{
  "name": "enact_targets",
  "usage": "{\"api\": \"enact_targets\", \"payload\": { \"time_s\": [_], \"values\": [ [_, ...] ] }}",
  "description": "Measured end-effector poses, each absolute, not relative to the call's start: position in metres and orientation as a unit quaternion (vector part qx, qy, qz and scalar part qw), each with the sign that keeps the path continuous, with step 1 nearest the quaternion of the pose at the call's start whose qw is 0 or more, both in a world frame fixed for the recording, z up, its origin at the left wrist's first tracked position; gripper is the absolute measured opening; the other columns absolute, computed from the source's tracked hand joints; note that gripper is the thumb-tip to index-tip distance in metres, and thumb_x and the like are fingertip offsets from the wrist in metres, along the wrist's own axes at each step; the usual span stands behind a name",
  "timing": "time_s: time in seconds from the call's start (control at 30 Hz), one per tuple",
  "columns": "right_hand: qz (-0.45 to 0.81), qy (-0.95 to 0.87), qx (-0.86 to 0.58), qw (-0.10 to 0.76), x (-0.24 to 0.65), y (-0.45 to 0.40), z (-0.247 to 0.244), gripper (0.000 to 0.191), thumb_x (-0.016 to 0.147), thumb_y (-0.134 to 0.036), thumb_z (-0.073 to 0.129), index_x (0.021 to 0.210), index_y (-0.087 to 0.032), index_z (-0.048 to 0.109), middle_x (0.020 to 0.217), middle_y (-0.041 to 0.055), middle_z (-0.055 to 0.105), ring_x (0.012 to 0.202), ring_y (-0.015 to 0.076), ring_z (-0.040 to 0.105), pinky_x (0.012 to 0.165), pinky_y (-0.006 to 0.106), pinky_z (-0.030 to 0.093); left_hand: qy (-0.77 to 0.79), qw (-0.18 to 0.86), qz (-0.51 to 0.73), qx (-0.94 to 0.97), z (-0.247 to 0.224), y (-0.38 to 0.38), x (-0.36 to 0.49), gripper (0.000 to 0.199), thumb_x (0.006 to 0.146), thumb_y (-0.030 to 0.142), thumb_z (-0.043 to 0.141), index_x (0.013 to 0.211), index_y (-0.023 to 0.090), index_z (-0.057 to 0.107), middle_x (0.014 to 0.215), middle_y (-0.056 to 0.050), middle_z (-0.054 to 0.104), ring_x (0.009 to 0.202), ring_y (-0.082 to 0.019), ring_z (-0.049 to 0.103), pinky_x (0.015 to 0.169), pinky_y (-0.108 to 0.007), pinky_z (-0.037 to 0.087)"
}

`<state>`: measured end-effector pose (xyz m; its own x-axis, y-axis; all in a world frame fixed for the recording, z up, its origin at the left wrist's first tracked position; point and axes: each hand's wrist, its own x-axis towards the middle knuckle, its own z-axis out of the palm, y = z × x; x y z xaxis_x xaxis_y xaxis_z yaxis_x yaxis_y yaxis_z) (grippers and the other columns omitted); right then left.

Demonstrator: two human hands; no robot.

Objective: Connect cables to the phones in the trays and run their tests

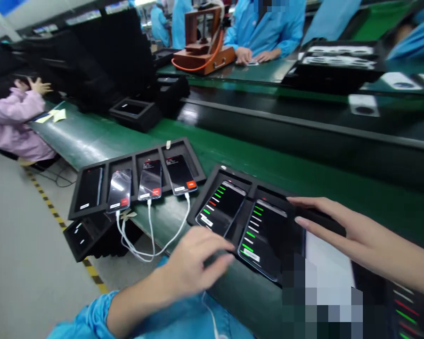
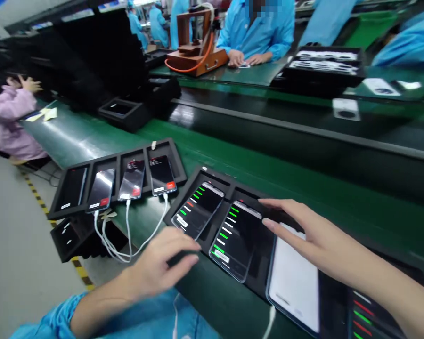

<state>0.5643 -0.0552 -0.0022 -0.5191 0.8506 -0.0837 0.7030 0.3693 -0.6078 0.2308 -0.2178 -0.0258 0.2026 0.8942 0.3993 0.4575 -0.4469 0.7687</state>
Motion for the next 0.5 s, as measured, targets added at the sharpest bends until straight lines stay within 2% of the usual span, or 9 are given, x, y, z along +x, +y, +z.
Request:
{"api": "enact_targets", "payload": {
  "time_s": [0.1,0.2,0.33,0.5],
  "values": [
    [0.289,-0.861,-0.399,0.124,0.511,-0.050,0.010,0.056,0.099,-0.073,0.055,0.144,-0.041,0.064,0.152,0.0057,0.064,0.137,0.0426,0.063,0.110,0.062,0.060,0.554,0.072,0.441,0.702,-0.018,-0.213,0.165,0.016,0.104,0.024,0.065,0.118,0.022,0.072,0.112,-0.007,0.080,0.107,-0.022,0.072,0.101,-0.040,0.054],
    [0.274,-0.896,-0.327,0.126,0.457,-0.048,0.016,0.057,0.104,-0.070,0.050,0.146,-0.034,0.064,0.150,0.0092,0.065,0.138,0.0391,0.062,0.117,0.060,0.054,0.653,-0.018,0.413,0.634,-0.016,-0.222,0.105,0.019,0.104,0.026,0.066,0.123,0.022,0.071,0.119,-0.007,0.078,0.113,-0.023,0.071,0.101,-0.040,0.053],
    [0.263,-0.924,-0.255,0.109,0.401,-0.043,0.014,0.059,0.107,-0.068,0.043,0.146,-0.029,0.064,0.146,0.0106,0.067,0.139,0.0368,0.060,0.120,0.063,0.050,0.707,-0.074,0.382,0.590,-0.021,-0.245,0.059,0.022,0.105,0.030,0.066,0.125,0.021,0.070,0.118,-0.006,0.077,0.111,-0.023,0.071,0.102,-0.040,0.051],
    [0.261,-0.938,-0.204,0.097,0.361,-0.039,0.004,0.056,0.110,-0.065,0.041,0.150,-0.030,0.059,0.153,0.0077,0.062,0.145,0.0320,0.055,0.123,0.059,0.047,0.728,-0.094,0.358,0.576,-0.032,-0.262,0.034,0.026,0.105,0.035,0.066,0.127,0.021,0.068,0.121,-0.006,0.077,0.112,-0.025,0.071,0.108,-0.044,0.049]
  ]
}}
